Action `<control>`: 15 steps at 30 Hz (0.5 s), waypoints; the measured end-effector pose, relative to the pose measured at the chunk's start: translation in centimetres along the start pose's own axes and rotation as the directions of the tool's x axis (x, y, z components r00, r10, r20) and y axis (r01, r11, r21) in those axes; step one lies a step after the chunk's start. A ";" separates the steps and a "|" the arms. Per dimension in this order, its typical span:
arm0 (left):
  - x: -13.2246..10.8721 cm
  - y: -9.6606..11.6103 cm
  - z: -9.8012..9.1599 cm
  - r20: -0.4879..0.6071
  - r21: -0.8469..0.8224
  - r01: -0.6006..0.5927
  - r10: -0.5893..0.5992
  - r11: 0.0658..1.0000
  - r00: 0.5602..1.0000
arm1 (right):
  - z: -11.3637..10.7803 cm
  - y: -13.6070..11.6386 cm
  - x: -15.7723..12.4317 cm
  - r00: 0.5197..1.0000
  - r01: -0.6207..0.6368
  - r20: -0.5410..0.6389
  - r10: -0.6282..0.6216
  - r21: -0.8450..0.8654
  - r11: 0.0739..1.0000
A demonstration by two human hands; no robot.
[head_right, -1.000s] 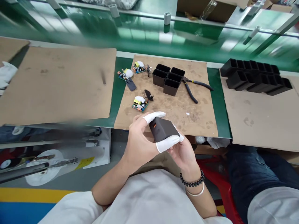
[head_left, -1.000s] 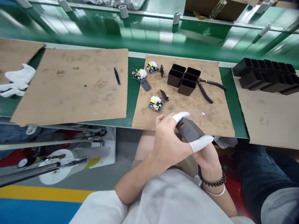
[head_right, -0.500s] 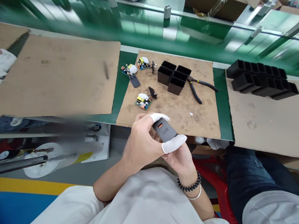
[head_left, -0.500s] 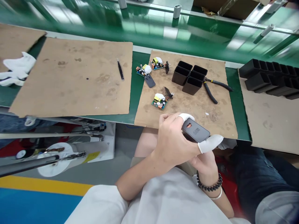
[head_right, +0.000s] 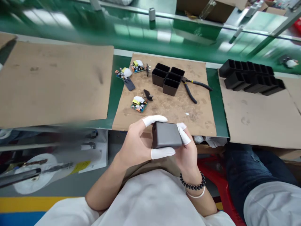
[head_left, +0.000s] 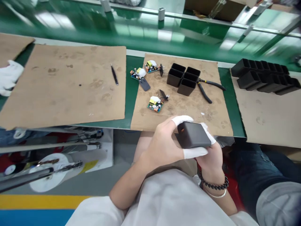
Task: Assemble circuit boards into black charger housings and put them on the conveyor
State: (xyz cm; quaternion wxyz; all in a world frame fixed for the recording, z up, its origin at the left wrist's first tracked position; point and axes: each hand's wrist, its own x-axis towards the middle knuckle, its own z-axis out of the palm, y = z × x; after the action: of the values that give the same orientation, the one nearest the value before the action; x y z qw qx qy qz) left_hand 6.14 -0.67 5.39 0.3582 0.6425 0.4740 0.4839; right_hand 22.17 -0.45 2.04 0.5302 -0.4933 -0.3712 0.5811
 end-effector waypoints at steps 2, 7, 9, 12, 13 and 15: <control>-0.4 -1.4 -0.2 0.078 0.020 -0.090 0.088 0.996 0.993 | 0.0 -0.8 -0.1 0.992 0.085 -0.097 -0.087 -0.021 0.996; -1.2 -3.5 0.7 0.049 0.050 -0.144 0.141 0.988 0.989 | -0.1 -1.3 -0.6 0.873 0.461 0.058 -0.484 -0.423 0.780; -1.3 -3.7 1.2 0.025 0.043 -0.132 0.131 0.990 0.991 | -0.3 -1.2 -0.7 0.792 0.565 0.137 -0.596 -0.534 0.629; -1.3 -4.0 1.6 0.010 0.076 -0.118 0.118 0.990 0.993 | -0.7 -1.3 -0.4 0.654 0.675 0.277 -0.704 -0.635 0.377; -1.2 -4.1 1.7 0.005 0.085 -0.110 0.110 0.990 0.994 | -0.8 -1.4 -0.2 0.617 0.695 0.328 -0.715 -0.653 0.300; -0.9 -4.4 1.9 -0.011 0.107 -0.103 0.104 0.989 0.994 | -0.9 -1.7 0.0 0.589 0.697 0.396 -0.704 -0.690 0.195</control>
State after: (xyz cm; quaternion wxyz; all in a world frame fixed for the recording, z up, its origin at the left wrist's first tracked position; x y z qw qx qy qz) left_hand 6.75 -0.30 0.59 0.2938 0.6803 0.4681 0.4813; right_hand 23.49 -0.24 3.41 0.4557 -0.4507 -0.7664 0.0423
